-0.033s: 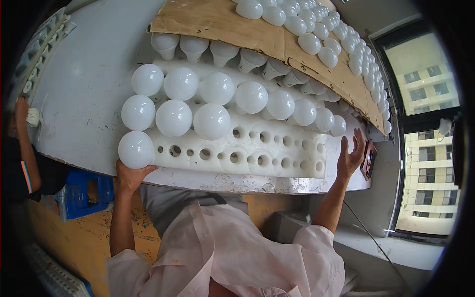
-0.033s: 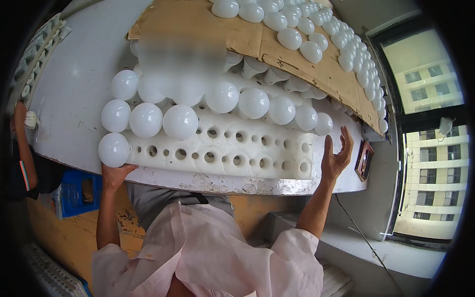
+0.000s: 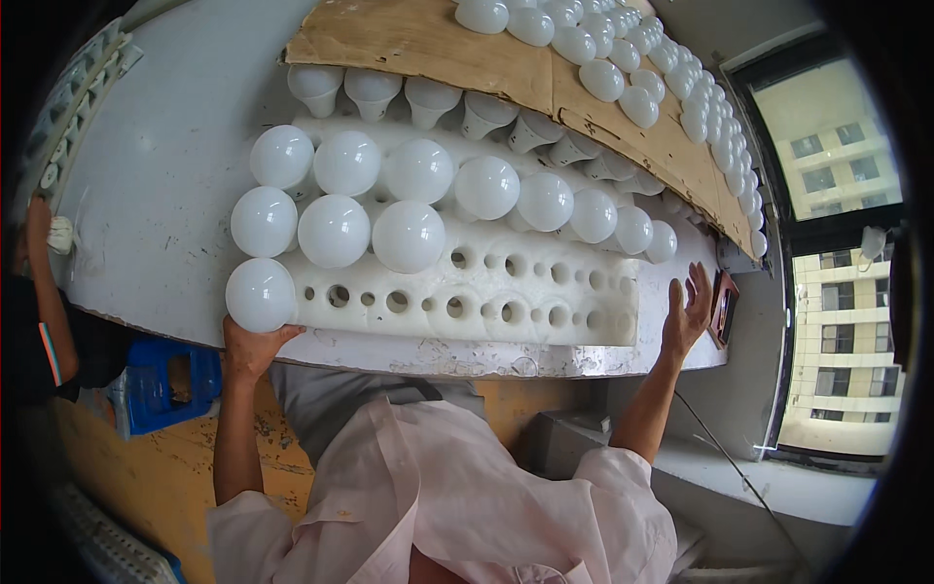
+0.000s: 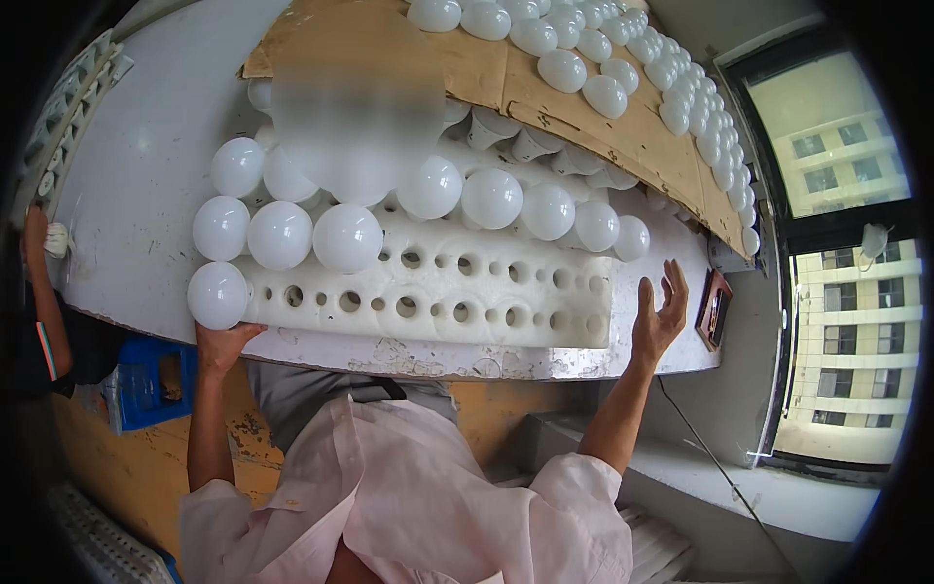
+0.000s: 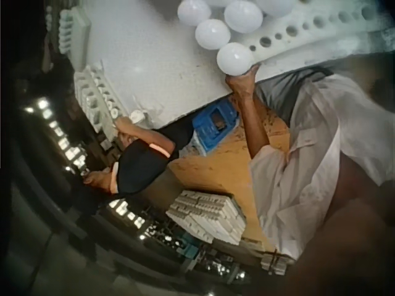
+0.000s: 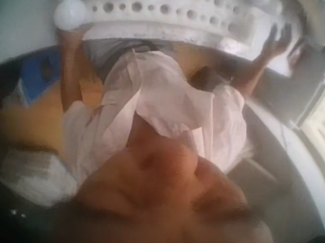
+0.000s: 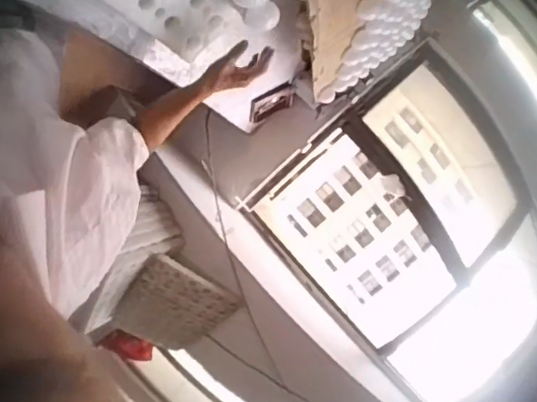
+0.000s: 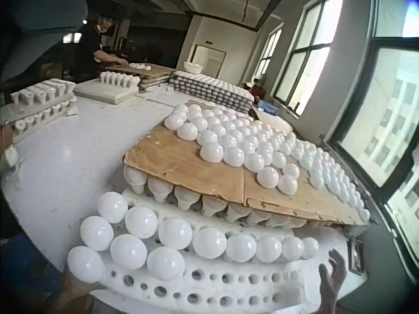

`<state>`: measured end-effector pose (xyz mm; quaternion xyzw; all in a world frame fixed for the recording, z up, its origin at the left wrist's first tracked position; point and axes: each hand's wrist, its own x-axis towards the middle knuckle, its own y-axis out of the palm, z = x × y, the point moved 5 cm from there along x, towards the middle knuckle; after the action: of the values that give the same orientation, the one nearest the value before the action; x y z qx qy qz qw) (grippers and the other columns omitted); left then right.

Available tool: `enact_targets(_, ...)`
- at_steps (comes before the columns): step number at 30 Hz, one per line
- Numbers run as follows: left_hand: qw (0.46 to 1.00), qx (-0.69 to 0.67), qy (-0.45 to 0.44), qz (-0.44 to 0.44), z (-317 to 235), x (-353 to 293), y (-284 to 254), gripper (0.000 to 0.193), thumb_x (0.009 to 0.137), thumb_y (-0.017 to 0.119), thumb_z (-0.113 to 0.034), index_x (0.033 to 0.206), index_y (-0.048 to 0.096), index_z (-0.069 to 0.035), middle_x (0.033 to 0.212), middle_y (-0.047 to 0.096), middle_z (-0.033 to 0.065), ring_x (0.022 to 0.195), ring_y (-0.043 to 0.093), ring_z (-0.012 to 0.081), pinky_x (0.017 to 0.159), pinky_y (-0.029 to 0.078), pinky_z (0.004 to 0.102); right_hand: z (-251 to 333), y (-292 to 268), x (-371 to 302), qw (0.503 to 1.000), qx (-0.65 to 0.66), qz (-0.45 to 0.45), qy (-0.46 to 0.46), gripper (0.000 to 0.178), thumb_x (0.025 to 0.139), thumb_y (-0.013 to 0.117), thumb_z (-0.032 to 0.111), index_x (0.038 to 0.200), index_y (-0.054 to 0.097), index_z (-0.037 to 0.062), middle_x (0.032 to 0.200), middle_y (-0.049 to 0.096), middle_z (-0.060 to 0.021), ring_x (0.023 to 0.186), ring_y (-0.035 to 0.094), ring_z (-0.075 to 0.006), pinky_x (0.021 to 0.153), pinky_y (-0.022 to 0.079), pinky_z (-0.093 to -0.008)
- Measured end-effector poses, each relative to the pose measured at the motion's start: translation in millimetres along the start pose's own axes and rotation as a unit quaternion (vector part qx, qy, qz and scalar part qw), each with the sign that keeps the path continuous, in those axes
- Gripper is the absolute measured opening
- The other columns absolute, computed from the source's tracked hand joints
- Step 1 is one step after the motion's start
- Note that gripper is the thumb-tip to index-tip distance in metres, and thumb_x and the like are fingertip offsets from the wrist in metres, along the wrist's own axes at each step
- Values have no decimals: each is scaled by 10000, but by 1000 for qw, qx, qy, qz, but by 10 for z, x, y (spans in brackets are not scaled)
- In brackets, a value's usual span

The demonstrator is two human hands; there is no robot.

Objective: The person assembles light bulbs by pressing bulb covers onto bulb bodies by hand and placing the assembled bulbs into slots on a foam tray.

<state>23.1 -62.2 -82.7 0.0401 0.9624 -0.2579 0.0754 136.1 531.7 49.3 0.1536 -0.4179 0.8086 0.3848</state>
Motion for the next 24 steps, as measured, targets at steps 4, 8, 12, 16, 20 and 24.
enact_targets(4, 999, 13, 27, -23, 24, -2, 3, 460, 578, 856, -45, 976, 634, 13, 923, 694, 116, 829, 659, 212, 774, 533, 335, -640, -213, -649, 929, 183, 235, 221, 934, 679, 837, 315, 1426, 352, 34, 1371, 462, -196, 1282, 438, -328, 1055, 363, -467)
enact_targets(8, 997, -67, 29, -27, 55, -16, 22, 480, 596, 847, -28, 1018, 624, 16, 950, 682, 112, 874, 636, 218, 808, 518, 329, -542, 126, -1018, 923, 128, 305, 196, 1123, 507, 907, 215, 1444, 312, 46, 1370, 470, -171, 1278, 448, -267, 1067, 364, -398)
enact_targets(12, 999, -25, 25, -25, -20, -33, 25, 478, 604, 848, -37, 1024, 627, 20, 959, 680, 112, 890, 630, 219, 827, 506, 330, -326, 250, -964, 941, 24, 282, 185, 999, 550, 872, 194, 1401, 371, 46, 1291, 540, -159, 1208, 511, -248, 1027, 406, -381)
enact_targets(16, 994, 3, 92, -51, -107, -16, 23, 463, 611, 841, -37, 1021, 632, 23, 964, 678, 110, 893, 624, 211, 842, 496, 334, -405, 274, -976, 951, 29, 244, 189, 902, 578, 863, 242, 1348, 438, 40, 1230, 582, -149, 1139, 563, -249, 976, 450, -378)
enact_targets(20, 992, -50, 109, -27, -44, -13, 20, 488, 612, 841, -49, 1042, 622, 22, 988, 669, 117, 909, 619, 216, 849, 492, 334, -352, 249, -967, 950, 12, 251, 185, 850, 585, 860, 251, 1311, 476, 32, 1197, 603, -146, 1115, 578, -246, 968, 454, -378)
enact_targets(24, 991, 11, 129, -33, -97, -134, -74, 504, 603, 849, -58, 1043, 615, 23, 1001, 665, 118, 909, 620, 219, 844, 492, 335, -291, 190, -1013, 950, 18, 252, 185, 827, 575, 842, 216, 1298, 489, 26, 1152, 627, -143, 1074, 600, -243, 946, 467, -380)
